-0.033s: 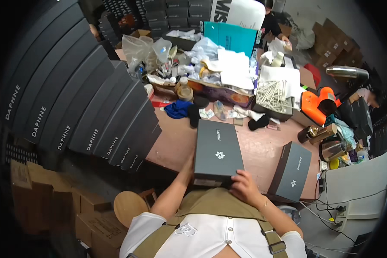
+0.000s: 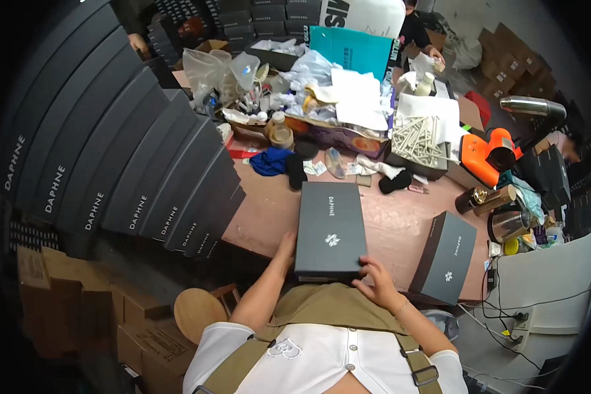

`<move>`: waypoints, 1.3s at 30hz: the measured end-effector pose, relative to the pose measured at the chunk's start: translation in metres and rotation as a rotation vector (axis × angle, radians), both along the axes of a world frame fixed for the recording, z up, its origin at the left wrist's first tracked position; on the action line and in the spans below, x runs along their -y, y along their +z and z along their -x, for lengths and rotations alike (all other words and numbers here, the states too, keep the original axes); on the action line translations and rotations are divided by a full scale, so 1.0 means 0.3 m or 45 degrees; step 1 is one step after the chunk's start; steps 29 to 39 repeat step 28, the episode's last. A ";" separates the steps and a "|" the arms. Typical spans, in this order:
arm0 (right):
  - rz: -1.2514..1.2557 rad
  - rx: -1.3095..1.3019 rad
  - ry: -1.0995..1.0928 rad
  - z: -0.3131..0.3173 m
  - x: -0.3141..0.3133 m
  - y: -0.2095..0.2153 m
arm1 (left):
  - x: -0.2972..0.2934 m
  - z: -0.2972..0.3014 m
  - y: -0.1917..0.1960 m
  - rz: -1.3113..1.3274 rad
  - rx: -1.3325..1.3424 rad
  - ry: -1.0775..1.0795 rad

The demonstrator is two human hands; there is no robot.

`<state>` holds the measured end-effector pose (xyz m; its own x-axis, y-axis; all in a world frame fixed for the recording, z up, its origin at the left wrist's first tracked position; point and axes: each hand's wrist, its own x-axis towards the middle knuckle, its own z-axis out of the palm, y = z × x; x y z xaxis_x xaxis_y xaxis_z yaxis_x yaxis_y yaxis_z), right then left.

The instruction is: Inspect, clean, and pack a pair of white high-heeled shoes into a box for shipping.

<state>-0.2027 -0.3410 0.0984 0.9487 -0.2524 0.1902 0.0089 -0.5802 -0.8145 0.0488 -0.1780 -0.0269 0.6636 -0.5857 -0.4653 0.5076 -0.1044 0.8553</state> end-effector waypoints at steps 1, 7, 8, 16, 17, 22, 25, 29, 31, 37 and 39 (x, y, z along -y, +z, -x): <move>-0.053 -0.034 -0.169 -0.025 0.001 -0.051 | -0.051 -0.051 -0.168 -0.286 0.112 -0.080; -0.706 -0.871 -0.497 -0.151 0.162 -0.250 | 0.042 0.055 0.049 -0.026 -0.452 -0.041; -0.931 -0.870 -0.517 -0.163 0.184 -0.246 | 0.047 0.038 0.041 0.089 -0.591 0.056; -1.459 -0.538 -0.757 -0.189 0.091 -0.085 | 0.059 -0.047 0.176 0.270 -0.617 -0.201; -1.304 -0.514 -0.786 -0.191 0.090 -0.074 | 0.043 -0.046 0.169 0.142 -0.404 -0.207; -0.921 -0.530 -0.631 -0.402 -0.173 0.026 | -0.207 -0.228 0.191 0.336 -0.303 -0.306; -0.341 -0.291 0.393 -0.535 -0.336 -0.002 | -0.327 -0.349 0.255 0.454 -0.428 -0.355; 0.048 0.061 0.041 -0.571 -0.339 0.024 | -0.444 -0.445 0.133 -0.228 0.090 -0.296; 0.048 0.061 0.041 -0.571 -0.339 0.024 | -0.444 -0.445 0.133 -0.228 0.090 -0.296; 0.048 0.061 0.041 -0.571 -0.339 0.024 | -0.444 -0.445 0.133 -0.228 0.090 -0.296; 0.048 0.061 0.041 -0.571 -0.339 0.024 | -0.444 -0.445 0.133 -0.228 0.090 -0.296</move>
